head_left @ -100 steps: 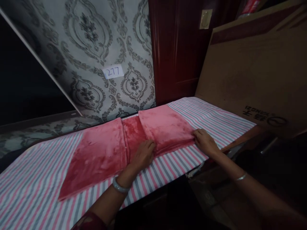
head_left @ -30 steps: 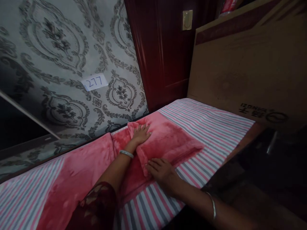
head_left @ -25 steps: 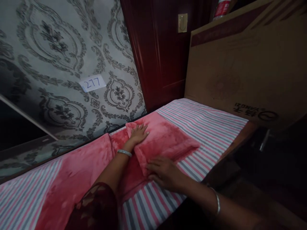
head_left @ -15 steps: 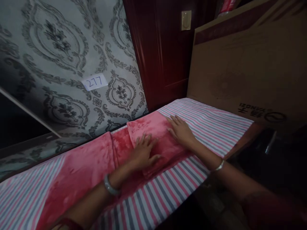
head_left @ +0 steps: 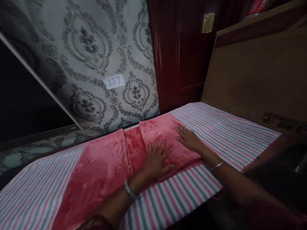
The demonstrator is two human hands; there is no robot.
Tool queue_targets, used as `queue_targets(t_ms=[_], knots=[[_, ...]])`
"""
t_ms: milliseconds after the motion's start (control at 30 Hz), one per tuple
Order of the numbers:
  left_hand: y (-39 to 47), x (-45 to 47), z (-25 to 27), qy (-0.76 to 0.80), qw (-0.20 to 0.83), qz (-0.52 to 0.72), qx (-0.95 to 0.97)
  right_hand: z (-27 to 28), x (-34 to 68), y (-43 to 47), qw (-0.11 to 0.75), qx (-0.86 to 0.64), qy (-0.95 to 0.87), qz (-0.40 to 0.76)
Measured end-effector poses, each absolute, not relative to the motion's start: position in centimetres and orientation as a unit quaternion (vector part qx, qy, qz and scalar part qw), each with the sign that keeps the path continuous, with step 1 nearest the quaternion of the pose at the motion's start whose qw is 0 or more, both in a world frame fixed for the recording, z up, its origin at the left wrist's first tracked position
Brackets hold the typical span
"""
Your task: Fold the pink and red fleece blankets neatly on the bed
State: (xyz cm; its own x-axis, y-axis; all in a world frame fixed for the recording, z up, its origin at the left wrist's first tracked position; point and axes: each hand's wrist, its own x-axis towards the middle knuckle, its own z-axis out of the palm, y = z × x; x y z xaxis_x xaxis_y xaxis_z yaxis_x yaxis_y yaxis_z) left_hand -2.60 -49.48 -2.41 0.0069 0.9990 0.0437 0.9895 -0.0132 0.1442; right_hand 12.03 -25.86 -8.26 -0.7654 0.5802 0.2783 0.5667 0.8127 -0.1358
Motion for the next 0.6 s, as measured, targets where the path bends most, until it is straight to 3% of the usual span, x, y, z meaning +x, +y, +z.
queue_targets(t_ms=[467, 600], knots=[[-51.6, -1.5, -1.7, 0.718, 0.09, 0.1, 0.683, -5.2, 11.8, -27.2, 0.054, -0.33, -0.942, 0.039], [-55.2, -0.7, -2.4, 0.717, 0.082, 0.128, 0.68, -2.9, 9.9, -27.7, 0.077, -0.308, -0.948, 0.026]])
